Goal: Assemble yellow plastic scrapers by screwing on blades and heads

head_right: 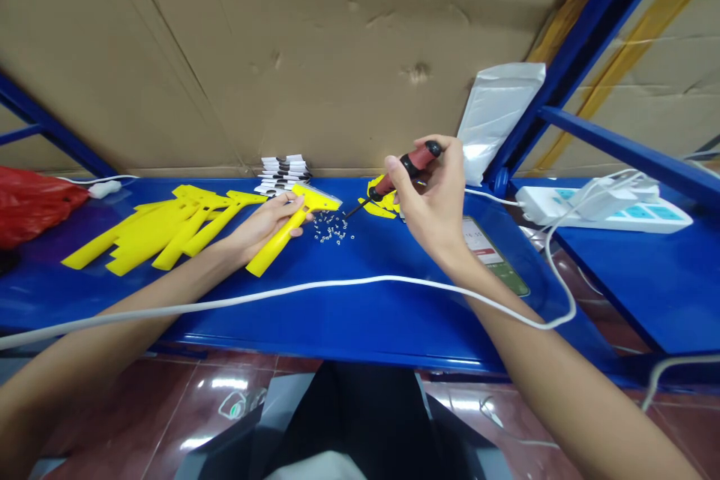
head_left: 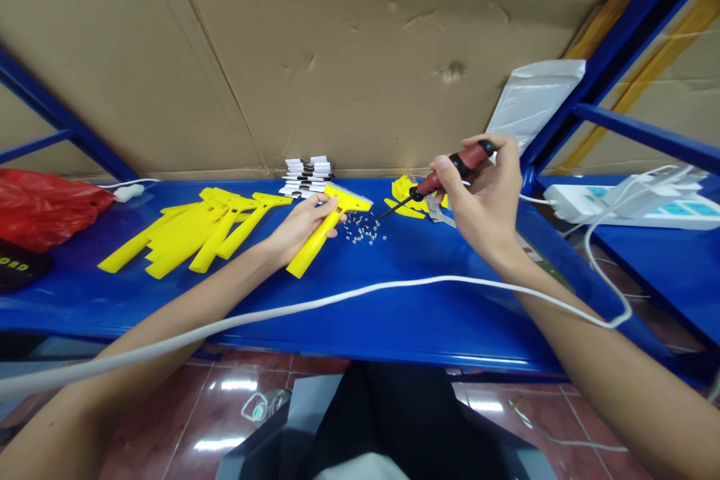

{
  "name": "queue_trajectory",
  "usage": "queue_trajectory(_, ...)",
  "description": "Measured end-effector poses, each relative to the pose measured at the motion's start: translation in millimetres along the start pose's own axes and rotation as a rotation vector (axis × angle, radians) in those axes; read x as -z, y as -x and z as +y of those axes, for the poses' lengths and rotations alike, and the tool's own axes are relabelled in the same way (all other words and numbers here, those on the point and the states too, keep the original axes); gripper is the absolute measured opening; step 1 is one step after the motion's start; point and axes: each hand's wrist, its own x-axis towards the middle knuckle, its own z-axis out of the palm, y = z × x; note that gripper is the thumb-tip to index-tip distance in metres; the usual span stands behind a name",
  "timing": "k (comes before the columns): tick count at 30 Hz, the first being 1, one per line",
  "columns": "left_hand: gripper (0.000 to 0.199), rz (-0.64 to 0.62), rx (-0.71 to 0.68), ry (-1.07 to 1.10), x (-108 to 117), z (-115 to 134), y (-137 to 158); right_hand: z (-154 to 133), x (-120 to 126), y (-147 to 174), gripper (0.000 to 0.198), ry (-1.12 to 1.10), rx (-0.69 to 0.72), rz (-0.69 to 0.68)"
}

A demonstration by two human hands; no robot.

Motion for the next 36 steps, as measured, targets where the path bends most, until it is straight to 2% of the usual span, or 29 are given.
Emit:
queue_trajectory(8,0.017,-0.025,0.015,0.009,-0.9,-1.3,0.7,13.7,-2.6,0.1,0.056,0.040,0.041,-0.041)
queue_trajectory(12,0.017,-0.016,0.024,0.005,-1.4,-2.3,0.0,9.1,-2.2,2.4,0.053,0.005,0.036,-0.095)
queue_trajectory(17,0.017,-0.008,0.022,-0.017,-1.6,-2.4,-0.4,1.5,-2.3,6.5,0.045,0.015,0.112,-0.139)
queue_trajectory(24,0.015,0.036,0.066,0.009,-12.5,0.0,7.3,9.6,-5.8,7.4,0.046,0.007,0.245,-0.100)
queue_trajectory(30,0.012,0.052,0.113,0.124,-27.4,-0.2,10.6,11.9,-7.8,7.3,0.044,-0.050,0.285,-0.100)
queue_trajectory(36,0.014,0.050,0.106,0.174,-30.9,1.1,11.6,7.0,-10.4,10.9,0.044,-0.066,0.299,-0.071)
